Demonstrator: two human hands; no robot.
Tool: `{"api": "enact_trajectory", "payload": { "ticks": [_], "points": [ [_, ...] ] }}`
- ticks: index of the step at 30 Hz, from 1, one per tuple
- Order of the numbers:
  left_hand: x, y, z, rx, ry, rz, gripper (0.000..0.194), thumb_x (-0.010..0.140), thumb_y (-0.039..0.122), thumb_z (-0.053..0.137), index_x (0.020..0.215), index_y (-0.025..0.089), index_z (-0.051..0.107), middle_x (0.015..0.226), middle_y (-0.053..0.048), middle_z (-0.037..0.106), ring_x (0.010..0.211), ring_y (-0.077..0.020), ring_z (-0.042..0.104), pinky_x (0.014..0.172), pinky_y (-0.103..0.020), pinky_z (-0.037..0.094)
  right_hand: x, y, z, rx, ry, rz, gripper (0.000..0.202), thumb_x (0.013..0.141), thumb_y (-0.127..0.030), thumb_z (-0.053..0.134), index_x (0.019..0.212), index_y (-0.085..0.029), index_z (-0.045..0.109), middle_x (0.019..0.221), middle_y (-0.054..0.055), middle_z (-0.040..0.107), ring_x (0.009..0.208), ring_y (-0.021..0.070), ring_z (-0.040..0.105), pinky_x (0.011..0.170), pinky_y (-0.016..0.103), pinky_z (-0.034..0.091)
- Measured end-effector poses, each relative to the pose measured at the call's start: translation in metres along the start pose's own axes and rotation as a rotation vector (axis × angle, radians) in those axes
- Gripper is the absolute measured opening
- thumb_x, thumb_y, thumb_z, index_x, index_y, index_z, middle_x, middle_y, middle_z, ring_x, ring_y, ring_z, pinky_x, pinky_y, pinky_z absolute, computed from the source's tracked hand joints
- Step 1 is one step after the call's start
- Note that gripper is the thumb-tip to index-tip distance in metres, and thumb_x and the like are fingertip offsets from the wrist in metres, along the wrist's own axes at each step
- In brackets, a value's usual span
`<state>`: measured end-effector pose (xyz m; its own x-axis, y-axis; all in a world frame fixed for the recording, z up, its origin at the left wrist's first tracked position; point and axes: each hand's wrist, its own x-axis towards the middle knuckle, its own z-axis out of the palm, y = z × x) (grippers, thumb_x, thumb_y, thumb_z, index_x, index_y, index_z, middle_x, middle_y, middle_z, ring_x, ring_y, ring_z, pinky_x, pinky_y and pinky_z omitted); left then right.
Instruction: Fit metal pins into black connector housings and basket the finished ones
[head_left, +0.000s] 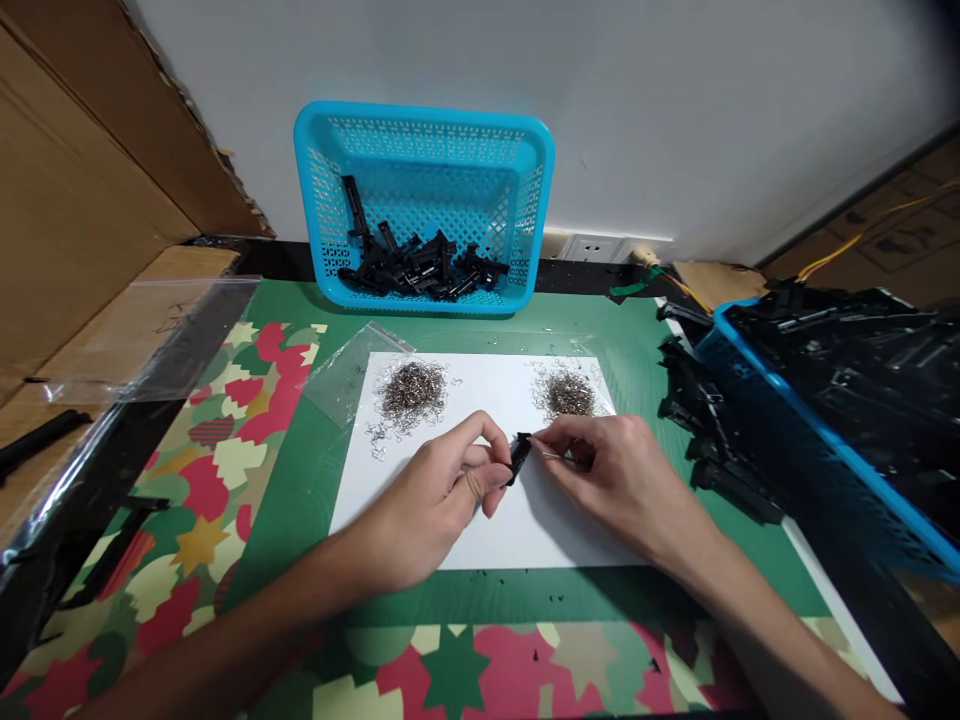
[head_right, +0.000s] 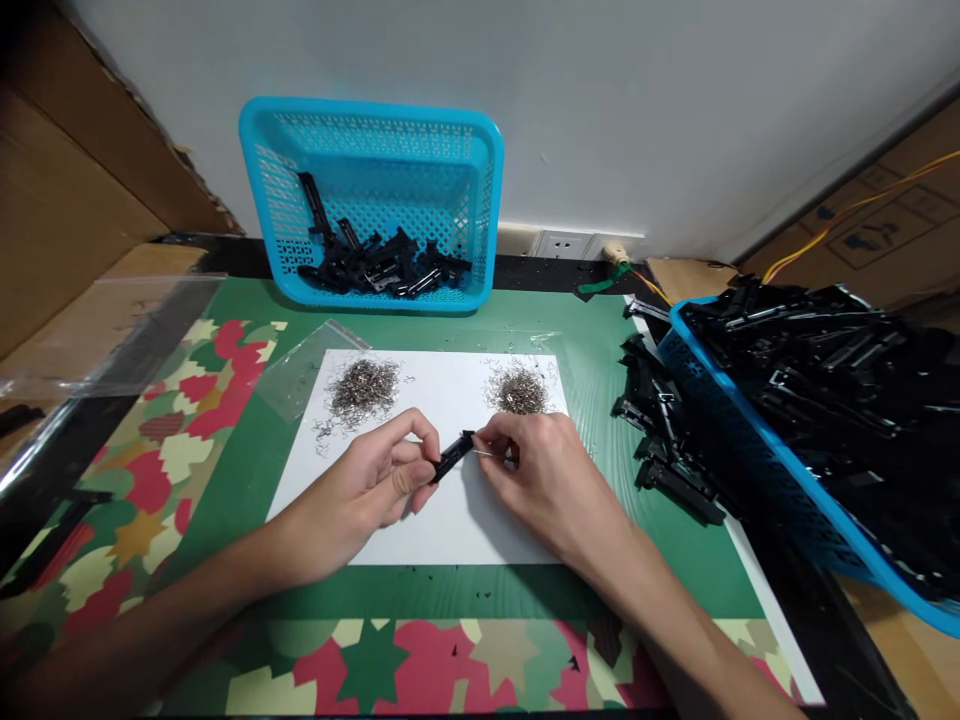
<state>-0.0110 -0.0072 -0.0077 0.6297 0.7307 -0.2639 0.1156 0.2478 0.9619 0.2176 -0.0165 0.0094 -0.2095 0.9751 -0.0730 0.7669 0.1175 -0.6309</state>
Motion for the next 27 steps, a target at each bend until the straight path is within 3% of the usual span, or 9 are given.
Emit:
{"api": "enact_trajectory", "payload": {
  "ticks": [6, 10, 13, 16, 19, 27],
  "points": [
    [0.000, 0.004, -0.001, -0.006, -0.026, 0.007, 0.014, 0.108, 0.037, 0.051, 0.102, 0.025, 0.047, 0.075, 0.006, 0.054, 0.055, -0.0093, 0.031, 0.051, -0.024, 0.022, -0.001, -0.001, -0.018, 0.093, -0.022, 0.032, 0.021, 0.096, -0.034, 0.066, 0.093, -0.021, 0.082, 0.073, 0.003, 0.073, 0.059, 0.0154, 0.056, 0.055, 0.030, 0.037],
    [-0.002, 0.007, -0.004, -0.005, -0.074, 0.014, 0.021, 0.109, 0.045, 0.048, 0.104, 0.025, 0.046, 0.075, 0.006, 0.049, 0.060, -0.0099, 0.033, 0.055, -0.024, 0.025, -0.001, 0.001, -0.020, 0.541, 0.115, 0.035, 0.036, 0.102, -0.047, 0.061, 0.089, -0.020, 0.080, 0.068, 0.003, 0.064, 0.061, 0.0156, 0.052, 0.057, 0.030, 0.040],
    [-0.002, 0.008, -0.005, 0.009, -0.113, 0.021, 0.025, 0.110, 0.049, 0.046, 0.105, 0.025, 0.046, 0.076, 0.006, 0.048, 0.064, -0.0106, 0.036, 0.062, -0.025, 0.030, 0.002, -0.001, -0.006, 0.906, 0.243, -0.001, 0.039, 0.106, -0.050, 0.056, 0.094, -0.020, 0.079, 0.079, 0.006, 0.067, 0.071, 0.0171, 0.056, 0.067, 0.031, 0.047],
    [-0.003, 0.009, -0.004, 0.023, -0.126, 0.008, 0.020, 0.111, 0.044, 0.045, 0.108, 0.024, 0.046, 0.078, 0.006, 0.050, 0.066, -0.0110, 0.038, 0.063, -0.025, 0.031, 0.007, -0.004, 0.013, 1.097, 0.284, -0.003, 0.037, 0.107, -0.048, 0.055, 0.098, -0.021, 0.079, 0.091, 0.007, 0.072, 0.081, 0.0182, 0.063, 0.077, 0.032, 0.052],
    [-0.003, 0.012, -0.003, 0.041, -0.135, -0.004, 0.015, 0.111, 0.038, 0.044, 0.108, 0.024, 0.046, 0.079, 0.005, 0.053, 0.066, -0.0110, 0.039, 0.064, -0.025, 0.032, 0.009, -0.005, 0.027, 1.186, 0.276, 0.014, 0.035, 0.107, -0.046, 0.057, 0.097, -0.021, 0.078, 0.093, 0.007, 0.074, 0.086, 0.0184, 0.067, 0.084, 0.032, 0.054],
    [-0.004, 0.015, -0.004, 0.064, -0.138, 0.004, 0.009, 0.110, 0.031, 0.044, 0.105, 0.024, 0.046, 0.079, 0.005, 0.051, 0.067, -0.0117, 0.039, 0.065, -0.026, 0.034, 0.009, -0.003, 0.036, 1.198, 0.240, 0.017, 0.032, 0.107, -0.043, 0.059, 0.093, -0.020, 0.077, 0.085, 0.006, 0.072, 0.080, 0.0179, 0.067, 0.079, 0.030, 0.054]
  ]
}}
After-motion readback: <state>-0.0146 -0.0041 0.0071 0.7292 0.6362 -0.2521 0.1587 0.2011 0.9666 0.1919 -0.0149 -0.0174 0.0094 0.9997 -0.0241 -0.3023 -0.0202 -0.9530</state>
